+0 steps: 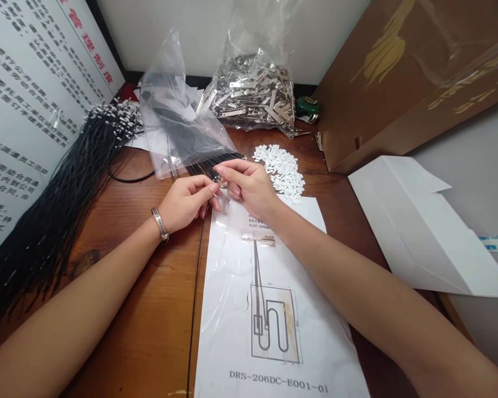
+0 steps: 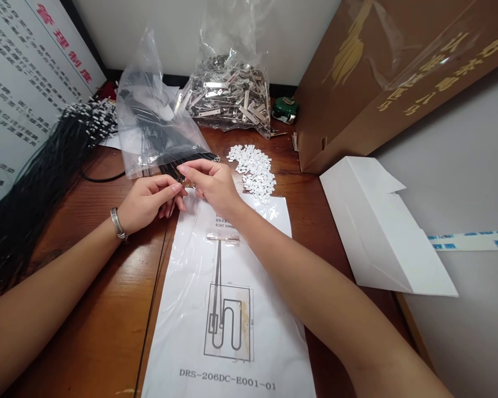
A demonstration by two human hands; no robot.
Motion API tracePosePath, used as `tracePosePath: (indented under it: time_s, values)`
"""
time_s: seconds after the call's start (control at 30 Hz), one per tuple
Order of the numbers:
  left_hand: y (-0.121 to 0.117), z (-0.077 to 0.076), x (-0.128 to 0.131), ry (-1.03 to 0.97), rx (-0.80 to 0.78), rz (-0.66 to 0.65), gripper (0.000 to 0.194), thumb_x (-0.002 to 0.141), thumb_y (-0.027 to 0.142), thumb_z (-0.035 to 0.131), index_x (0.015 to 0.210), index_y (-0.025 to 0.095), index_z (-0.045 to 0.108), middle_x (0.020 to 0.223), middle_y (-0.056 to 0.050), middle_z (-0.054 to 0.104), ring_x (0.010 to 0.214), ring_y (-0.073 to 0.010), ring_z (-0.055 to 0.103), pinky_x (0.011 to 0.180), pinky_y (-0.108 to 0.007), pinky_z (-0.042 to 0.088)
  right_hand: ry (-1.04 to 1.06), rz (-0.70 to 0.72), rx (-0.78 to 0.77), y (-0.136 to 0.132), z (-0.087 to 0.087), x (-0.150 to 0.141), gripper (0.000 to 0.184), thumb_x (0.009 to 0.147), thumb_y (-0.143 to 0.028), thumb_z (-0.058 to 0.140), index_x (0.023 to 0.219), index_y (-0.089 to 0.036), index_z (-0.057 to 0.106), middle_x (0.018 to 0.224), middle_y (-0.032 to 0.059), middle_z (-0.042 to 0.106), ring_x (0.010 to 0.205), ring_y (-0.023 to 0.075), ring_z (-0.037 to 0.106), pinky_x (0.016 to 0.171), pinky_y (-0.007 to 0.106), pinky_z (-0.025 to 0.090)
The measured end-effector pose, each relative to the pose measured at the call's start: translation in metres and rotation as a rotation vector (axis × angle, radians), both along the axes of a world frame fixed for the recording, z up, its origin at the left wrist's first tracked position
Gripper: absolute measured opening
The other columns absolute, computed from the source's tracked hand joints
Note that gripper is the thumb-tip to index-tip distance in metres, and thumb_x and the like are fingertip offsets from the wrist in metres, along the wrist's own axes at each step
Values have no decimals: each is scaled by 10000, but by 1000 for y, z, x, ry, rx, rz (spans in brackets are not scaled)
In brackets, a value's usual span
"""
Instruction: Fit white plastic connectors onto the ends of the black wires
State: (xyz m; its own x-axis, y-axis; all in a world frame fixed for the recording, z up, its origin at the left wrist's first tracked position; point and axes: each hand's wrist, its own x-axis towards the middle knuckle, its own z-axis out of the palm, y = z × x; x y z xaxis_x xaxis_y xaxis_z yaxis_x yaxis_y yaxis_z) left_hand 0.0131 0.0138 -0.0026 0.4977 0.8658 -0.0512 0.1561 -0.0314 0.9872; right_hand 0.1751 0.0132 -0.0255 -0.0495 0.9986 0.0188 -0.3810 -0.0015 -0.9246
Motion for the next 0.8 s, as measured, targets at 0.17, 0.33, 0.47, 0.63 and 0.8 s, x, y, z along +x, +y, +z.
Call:
tracePosePath:
  time_s: [0.17,0.33,0.47,0.63,0.8]
  values:
    - [1,0,-1,-28,-28,-1,369,737,480,758,712,139,620,598,-41,703,377,-68,468,351,-178,337,18,6,-10,0,1,0,269,621,-351,867,736,-165,709,513,-72,552,384,24,341,381,228,232]
    - [3,-2,-3,-74,-50,-36,284,787,398,699,717,130,638,606,-56,704,381,-76,488,353,-183,337,20,22,-14,1,0,1,282,622,-366,872,743,-173,706,541,-69,562,396,23,338,384,226,237]
    - [2,-2,-2,-102,-45,-18,275,794,390,710,727,135,635,602,-45,696,411,-86,521,394,-192,409,-23,51,11,1,0,2,293,630,-394,874,761,-179,725,575,-54,599,399,26,358,382,221,229]
    - [3,-4,-2,-167,-77,12,349,798,464,738,772,138,615,591,-28,673,461,-107,584,446,-206,478,-68,112,59,-1,1,1,325,629,-437,871,751,-172,727,586,-41,614,433,32,382,387,206,247]
    - [5,-6,-4,-208,-127,-47,406,772,506,763,763,136,596,610,-40,695,472,-111,609,463,-209,493,-90,75,50,-2,0,1,336,622,-430,869,765,-162,725,592,-36,618,432,35,388,381,205,243]
